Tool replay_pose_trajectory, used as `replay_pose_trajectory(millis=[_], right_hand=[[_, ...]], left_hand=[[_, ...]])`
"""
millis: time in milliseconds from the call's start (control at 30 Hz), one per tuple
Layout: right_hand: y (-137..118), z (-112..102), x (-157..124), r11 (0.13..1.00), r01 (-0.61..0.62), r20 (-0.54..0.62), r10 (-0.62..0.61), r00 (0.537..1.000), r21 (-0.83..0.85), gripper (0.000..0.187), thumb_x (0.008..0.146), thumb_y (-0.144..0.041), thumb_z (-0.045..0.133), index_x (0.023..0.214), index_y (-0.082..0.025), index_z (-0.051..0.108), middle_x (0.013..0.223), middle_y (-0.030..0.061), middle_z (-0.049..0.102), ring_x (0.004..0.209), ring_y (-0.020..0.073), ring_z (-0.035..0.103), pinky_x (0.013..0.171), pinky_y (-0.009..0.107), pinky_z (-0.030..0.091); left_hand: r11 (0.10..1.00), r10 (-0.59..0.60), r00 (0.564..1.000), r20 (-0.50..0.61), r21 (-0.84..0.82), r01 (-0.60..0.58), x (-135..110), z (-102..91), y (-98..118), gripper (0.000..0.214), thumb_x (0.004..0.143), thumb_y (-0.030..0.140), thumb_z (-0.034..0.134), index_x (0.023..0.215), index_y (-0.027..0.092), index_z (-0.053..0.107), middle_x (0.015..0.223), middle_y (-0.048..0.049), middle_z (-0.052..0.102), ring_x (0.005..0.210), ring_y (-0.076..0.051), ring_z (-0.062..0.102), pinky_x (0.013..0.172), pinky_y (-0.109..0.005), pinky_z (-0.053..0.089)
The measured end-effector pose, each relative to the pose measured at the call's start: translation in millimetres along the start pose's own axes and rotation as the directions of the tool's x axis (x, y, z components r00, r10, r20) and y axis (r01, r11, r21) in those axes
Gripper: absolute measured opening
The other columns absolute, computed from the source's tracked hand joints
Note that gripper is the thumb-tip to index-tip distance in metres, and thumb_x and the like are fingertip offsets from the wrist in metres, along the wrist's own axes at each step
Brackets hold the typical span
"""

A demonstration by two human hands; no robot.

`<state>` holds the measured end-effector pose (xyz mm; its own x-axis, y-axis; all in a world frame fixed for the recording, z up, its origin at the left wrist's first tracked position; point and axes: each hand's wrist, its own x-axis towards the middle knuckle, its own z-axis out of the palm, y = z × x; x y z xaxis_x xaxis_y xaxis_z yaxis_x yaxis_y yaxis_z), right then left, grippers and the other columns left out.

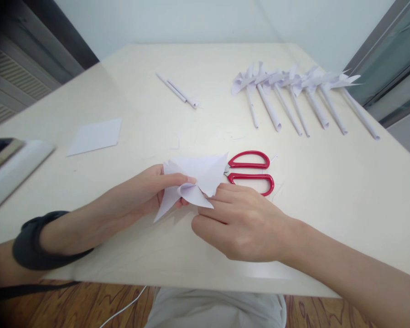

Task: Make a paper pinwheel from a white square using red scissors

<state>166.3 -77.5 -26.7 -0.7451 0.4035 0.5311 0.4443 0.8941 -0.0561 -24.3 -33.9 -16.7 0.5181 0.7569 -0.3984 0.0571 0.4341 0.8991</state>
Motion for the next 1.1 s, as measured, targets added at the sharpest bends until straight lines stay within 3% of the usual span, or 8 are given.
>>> replay_pose_trajectory(millis=[133, 333, 533, 633, 800, 933, 1100], right_hand=[[1, -1, -1, 0.999, 0.027, 0.006, -0.027, 1.0, 0.023, 0.031, 0.083, -0.003, 0.039, 0.055, -0.017, 0.045, 0.055, 0.0003, 0.043, 0.055, 0.0131, 0.031, 0.053, 0.029, 0.024], [1, -5, -2, 0.99, 0.102, 0.081, -0.11, 0.991, 0.099, 0.037, 0.086, -0.004, 0.036, 0.053, -0.018, 0.044, 0.053, 0.0004, 0.039, 0.06, 0.0142, 0.042, 0.057, 0.029, 0.035], [-2, -12, -4, 0.978, 0.048, 0.077, -0.065, 0.995, 0.204, 0.037, 0.085, -0.005, 0.032, 0.052, -0.02, 0.041, 0.051, -0.0017, 0.031, 0.052, 0.0132, 0.03, 0.068, 0.03, 0.045], [-3, -11, -2, 0.982, 0.078, 0.073, -0.092, 0.993, 0.173, 0.036, 0.084, -0.004, 0.032, 0.052, -0.021, 0.04, 0.051, -0.0015, 0.031, 0.051, 0.0136, 0.027, 0.059, 0.03, 0.041], [-1, -7, 3, 0.994, 0.085, 0.097, -0.091, 0.991, 0.065, 0.035, 0.081, -0.002, 0.034, 0.051, -0.019, 0.038, 0.052, -0.0005, 0.035, 0.051, 0.0132, 0.027, 0.048, 0.031, 0.022], [-2, -6, 3, 0.999, 0.039, 0.081, -0.04, 0.996, 0.014, 0.035, 0.081, -0.001, 0.036, 0.051, -0.018, 0.037, 0.051, -0.0007, 0.035, 0.051, 0.0131, 0.025, 0.05, 0.031, 0.019], [-2, -6, 3, 0.998, 0.058, 0.082, -0.061, 0.995, 0.038, 0.036, 0.081, -0.001, 0.036, 0.049, -0.018, 0.038, 0.05, -0.0003, 0.036, 0.052, 0.013, 0.026, 0.051, 0.03, 0.019]], left_hand=[[0.999, 0.022, 0.999, 0.022, -0.038, -0.022, 0, -1.5, -1, 0.012, 0.075, 0.022, 0.061, 0.064, 0.018, 0.063, 0.066, 0.0017, 0.061, 0.063, -0.01, 0.054, 0.054, -0.018, 0.042], [1.0, -0.01, 1.0, -0.018, -0.004, 0.01, 0, -3.4, -4, 0.012, 0.075, 0.029, 0.061, 0.076, 0.018, 0.066, 0.08, -0.0018, 0.066, 0.072, -0.013, 0.059, 0.063, -0.021, 0.047], [0.999, 0.016, 0.998, -0.06, -0.03, -0.018, -1, -1.1, -4, 0.017, 0.074, 0.029, 0.061, 0.062, 0.018, 0.058, 0.064, 0.002, 0.058, 0.06, -0.011, 0.054, 0.057, -0.022, 0.045], [1.0, 0.023, 0.998, -0.056, -0.018, -0.024, -1, 1.9, -2, 0.017, 0.074, 0.029, 0.06, 0.061, 0.018, 0.058, 0.062, 0.0019, 0.057, 0.057, -0.011, 0.053, 0.054, -0.022, 0.043], [0.999, 0.005, 0.999, -0.045, 0.032, -0.004, 0, 1.7, -3, 0.018, 0.074, 0.03, 0.062, 0.061, 0.017, 0.062, 0.061, 0.001, 0.059, 0.057, -0.011, 0.054, 0.053, -0.021, 0.042], [0.997, -0.028, 0.999, -0.04, 0.067, 0.031, -1, -0.3, -4, 0.019, 0.073, 0.03, 0.063, 0.059, 0.017, 0.062, 0.059, 0.0007, 0.06, 0.059, -0.011, 0.056, 0.056, -0.021, 0.044], [0.998, -0.013, 0.999, -0.032, 0.068, 0.015, 1, 0.3, -6, 0.017, 0.074, 0.029, 0.061, 0.062, 0.017, 0.064, 0.062, 0.0009, 0.063, 0.059, -0.012, 0.057, 0.055, -0.021, 0.043]])
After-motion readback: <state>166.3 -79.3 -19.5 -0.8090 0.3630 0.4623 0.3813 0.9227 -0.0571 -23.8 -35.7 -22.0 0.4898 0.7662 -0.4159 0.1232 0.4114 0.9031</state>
